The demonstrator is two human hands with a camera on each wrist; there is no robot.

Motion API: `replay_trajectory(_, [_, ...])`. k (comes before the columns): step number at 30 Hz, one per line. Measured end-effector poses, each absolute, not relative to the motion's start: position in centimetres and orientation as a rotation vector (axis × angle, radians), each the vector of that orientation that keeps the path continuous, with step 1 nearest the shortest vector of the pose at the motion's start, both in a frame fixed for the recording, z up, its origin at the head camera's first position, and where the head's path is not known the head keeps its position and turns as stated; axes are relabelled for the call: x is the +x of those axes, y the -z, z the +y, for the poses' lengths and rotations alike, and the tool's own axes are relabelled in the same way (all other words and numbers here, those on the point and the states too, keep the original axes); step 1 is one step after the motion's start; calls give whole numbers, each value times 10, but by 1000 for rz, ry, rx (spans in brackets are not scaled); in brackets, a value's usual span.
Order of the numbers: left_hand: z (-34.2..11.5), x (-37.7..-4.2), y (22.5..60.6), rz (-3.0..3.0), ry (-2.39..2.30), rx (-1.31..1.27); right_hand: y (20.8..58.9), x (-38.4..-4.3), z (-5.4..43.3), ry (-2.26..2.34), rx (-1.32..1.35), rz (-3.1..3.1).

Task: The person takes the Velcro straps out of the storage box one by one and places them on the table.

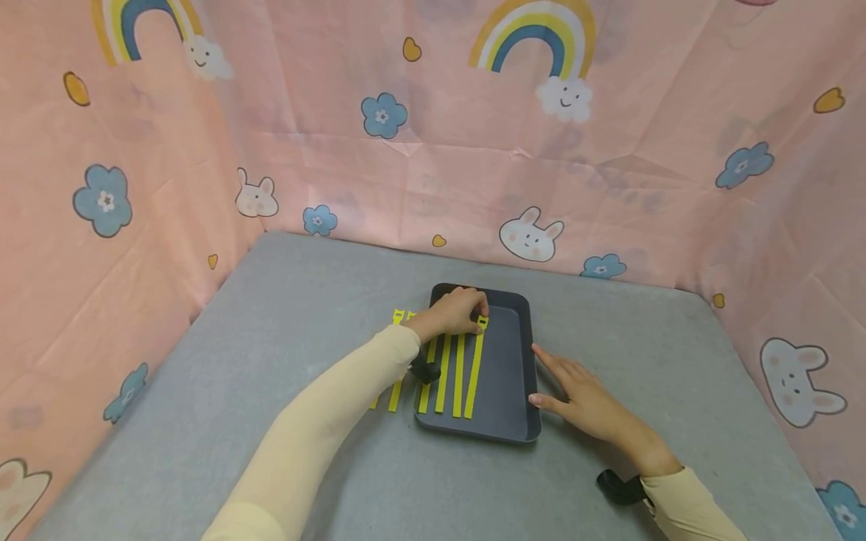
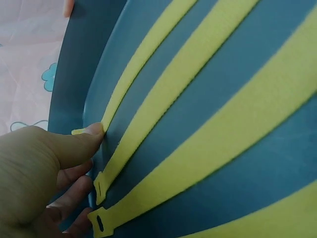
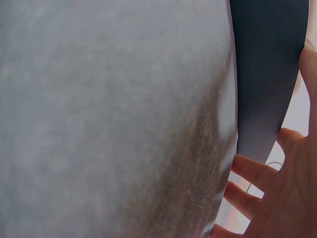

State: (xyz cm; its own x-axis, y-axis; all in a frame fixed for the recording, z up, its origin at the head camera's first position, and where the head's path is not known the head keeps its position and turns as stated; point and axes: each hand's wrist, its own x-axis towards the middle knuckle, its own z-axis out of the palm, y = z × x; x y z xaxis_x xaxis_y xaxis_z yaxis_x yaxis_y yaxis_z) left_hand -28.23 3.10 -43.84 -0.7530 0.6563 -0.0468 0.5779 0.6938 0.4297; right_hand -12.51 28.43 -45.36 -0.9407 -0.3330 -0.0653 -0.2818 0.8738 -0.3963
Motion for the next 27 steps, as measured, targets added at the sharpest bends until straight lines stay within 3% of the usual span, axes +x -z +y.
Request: replay_trajectory(27, [35, -285, 442, 2676, -651, 1065, 454, -126, 285, 571, -482, 2914])
